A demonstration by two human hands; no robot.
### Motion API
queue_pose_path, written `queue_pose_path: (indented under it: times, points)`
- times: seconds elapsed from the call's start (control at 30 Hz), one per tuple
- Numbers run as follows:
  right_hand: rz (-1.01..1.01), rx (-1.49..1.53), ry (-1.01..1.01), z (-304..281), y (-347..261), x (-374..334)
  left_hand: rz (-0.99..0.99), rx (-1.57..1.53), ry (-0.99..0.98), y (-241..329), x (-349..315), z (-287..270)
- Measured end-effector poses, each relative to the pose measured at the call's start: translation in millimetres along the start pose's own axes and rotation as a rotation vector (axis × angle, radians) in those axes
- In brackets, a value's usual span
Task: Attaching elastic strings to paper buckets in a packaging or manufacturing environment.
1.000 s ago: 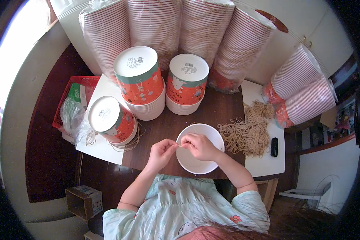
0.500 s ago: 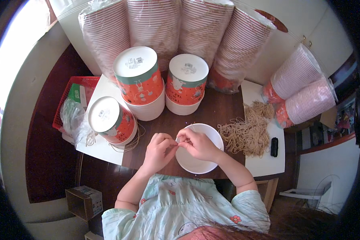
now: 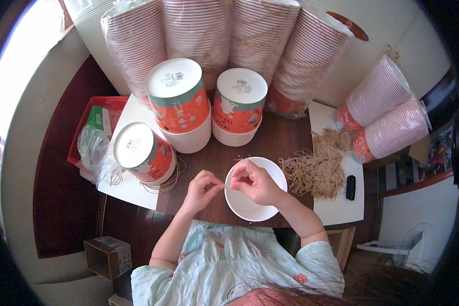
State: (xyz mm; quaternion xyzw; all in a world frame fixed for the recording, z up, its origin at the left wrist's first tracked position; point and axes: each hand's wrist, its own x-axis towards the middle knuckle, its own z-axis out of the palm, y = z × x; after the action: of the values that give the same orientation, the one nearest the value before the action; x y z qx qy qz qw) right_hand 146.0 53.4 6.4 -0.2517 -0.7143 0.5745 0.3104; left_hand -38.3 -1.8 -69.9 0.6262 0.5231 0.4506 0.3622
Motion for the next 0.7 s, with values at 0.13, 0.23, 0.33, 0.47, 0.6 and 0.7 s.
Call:
queue_pose_path:
  times: [0.13,0.23,0.33,0.47,0.6,0.7]
  points:
    - [0.02,0.013,-0.013,1,-1,0,0.045,-0.166,-0.006,-13,-3,7]
    - [0.018,-0.052,-0.005,-2,-3,3,0.03,-0.201,0.014,-7,-4,7]
    - [0.003,-0.085,-0.004,-3,-6,5,0.031,-0.208,0.044,-6,-5,7]
    - [0.002,-0.122,0.0,-3,-11,5,0.028,-0.183,0.029,12,-5,4]
    - [0.002,-0.136,-0.009,-4,-11,6,0.056,-0.05,0.034,19,-4,5]
    - [-0.017,-0.113,-0.002,-3,-13,6,0.051,0.025,0.077,15,-5,7]
